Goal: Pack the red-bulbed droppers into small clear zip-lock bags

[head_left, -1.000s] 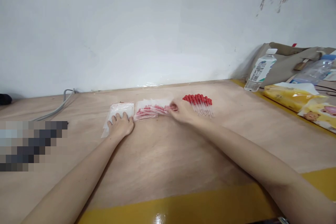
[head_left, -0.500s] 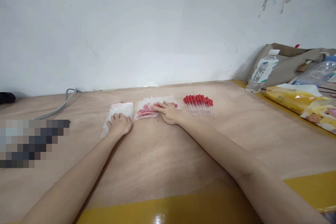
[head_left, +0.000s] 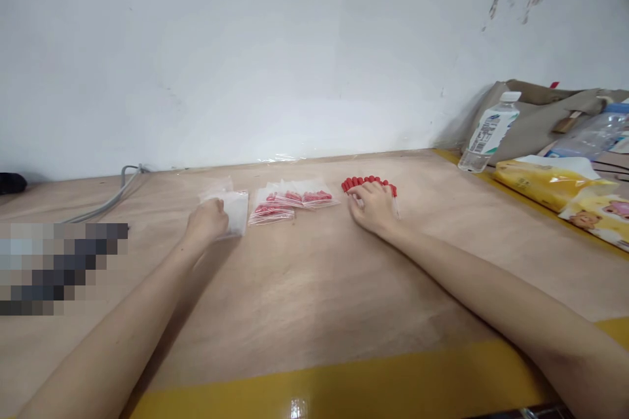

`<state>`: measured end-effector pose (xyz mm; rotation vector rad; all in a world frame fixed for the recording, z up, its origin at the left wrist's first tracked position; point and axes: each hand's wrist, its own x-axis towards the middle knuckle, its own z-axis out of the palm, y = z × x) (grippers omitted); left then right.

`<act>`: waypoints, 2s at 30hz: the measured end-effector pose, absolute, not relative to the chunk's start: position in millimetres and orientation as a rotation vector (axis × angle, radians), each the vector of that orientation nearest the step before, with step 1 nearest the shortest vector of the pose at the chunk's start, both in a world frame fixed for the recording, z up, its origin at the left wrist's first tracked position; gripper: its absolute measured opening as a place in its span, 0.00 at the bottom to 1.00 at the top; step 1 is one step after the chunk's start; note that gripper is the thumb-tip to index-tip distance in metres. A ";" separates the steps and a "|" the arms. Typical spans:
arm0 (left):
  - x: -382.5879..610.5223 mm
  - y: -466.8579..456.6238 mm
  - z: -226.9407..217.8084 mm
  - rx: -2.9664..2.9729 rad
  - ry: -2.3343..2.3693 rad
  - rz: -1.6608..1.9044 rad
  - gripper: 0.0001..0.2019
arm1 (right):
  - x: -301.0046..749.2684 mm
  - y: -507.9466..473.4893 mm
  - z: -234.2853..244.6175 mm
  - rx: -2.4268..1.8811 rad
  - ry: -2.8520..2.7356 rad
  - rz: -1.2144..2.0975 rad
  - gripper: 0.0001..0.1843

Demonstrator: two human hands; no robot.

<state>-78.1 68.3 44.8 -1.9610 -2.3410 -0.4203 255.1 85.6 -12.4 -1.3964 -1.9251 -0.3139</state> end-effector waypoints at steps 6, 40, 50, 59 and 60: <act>-9.8 26.1 44.6 -2.635 -1.473 -0.537 0.21 | 276.5 111.4 -0.8 -1.825 -1.779 -0.162 0.12; 20.0 -1.6 -5.0 -3.044 -1.275 -0.495 0.22 | 275.9 34.9 -20.4 -1.033 -1.290 1.127 0.55; 21.4 -0.9 -4.0 -3.060 -1.304 -0.507 0.25 | 270.9 27.5 -20.6 -0.951 -1.159 1.363 0.23; 20.8 -0.4 -4.5 -3.071 -1.271 -0.562 0.25 | 297.3 28.3 -7.5 -0.895 -1.634 1.498 0.16; 21.1 -0.3 -4.4 -3.072 -1.268 -0.562 0.25 | 296.2 28.7 -6.5 -0.878 -1.670 1.508 0.16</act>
